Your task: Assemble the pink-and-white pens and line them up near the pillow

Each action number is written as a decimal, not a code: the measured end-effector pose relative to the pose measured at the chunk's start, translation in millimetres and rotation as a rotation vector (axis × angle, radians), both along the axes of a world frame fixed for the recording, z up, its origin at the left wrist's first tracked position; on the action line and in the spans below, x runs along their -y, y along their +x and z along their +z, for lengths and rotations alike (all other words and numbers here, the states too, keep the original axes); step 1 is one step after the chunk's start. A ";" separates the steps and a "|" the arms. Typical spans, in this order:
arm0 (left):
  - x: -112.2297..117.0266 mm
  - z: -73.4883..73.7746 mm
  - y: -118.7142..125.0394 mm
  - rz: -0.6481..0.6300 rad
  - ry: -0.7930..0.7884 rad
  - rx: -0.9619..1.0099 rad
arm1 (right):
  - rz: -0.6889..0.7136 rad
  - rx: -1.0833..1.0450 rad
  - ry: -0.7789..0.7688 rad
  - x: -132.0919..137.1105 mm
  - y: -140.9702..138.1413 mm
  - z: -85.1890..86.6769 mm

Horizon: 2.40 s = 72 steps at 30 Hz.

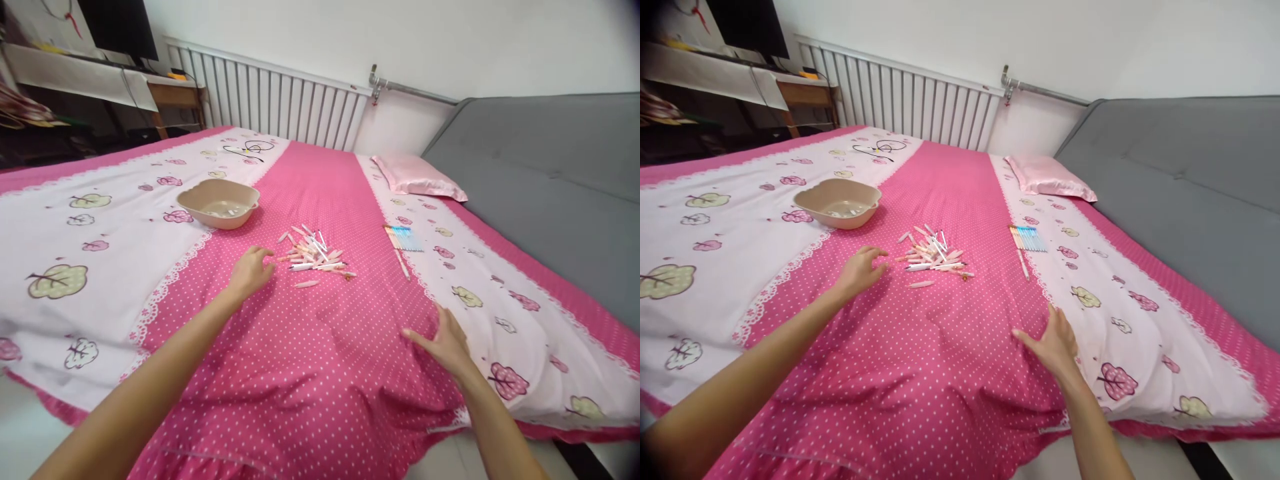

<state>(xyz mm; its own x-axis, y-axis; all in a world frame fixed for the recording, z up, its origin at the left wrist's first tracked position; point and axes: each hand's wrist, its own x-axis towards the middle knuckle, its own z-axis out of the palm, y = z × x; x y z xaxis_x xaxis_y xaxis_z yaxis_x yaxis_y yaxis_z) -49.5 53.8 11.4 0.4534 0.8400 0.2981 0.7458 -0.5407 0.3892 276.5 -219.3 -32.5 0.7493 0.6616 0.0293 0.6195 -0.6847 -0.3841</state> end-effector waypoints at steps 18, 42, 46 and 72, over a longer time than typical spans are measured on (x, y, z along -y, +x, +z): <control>-49.5 -48.0 17.5 0.283 0.109 0.068 | 0.511 -0.099 0.028 -271.1 -76.2 38.2; -101.4 -54.1 77.4 0.290 -0.009 -0.051 | 0.586 -0.130 0.073 -272.1 -58.6 21.6; -102.6 -57.3 72.3 0.281 -0.010 0.019 | 0.553 -0.131 0.119 -271.6 -56.3 20.5; -102.9 -59.2 59.5 0.141 -0.066 0.227 | 0.595 -0.355 0.042 -263.8 -16.6 17.4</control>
<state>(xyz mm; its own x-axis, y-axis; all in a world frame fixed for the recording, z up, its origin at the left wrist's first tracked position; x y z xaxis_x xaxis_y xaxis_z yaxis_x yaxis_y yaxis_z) 10.0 156.7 -47.8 0.2580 0.9111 0.3214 0.7014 -0.4054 0.5863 259.9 44.5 -15.1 0.2283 0.9666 -0.1163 0.7168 -0.2477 -0.6518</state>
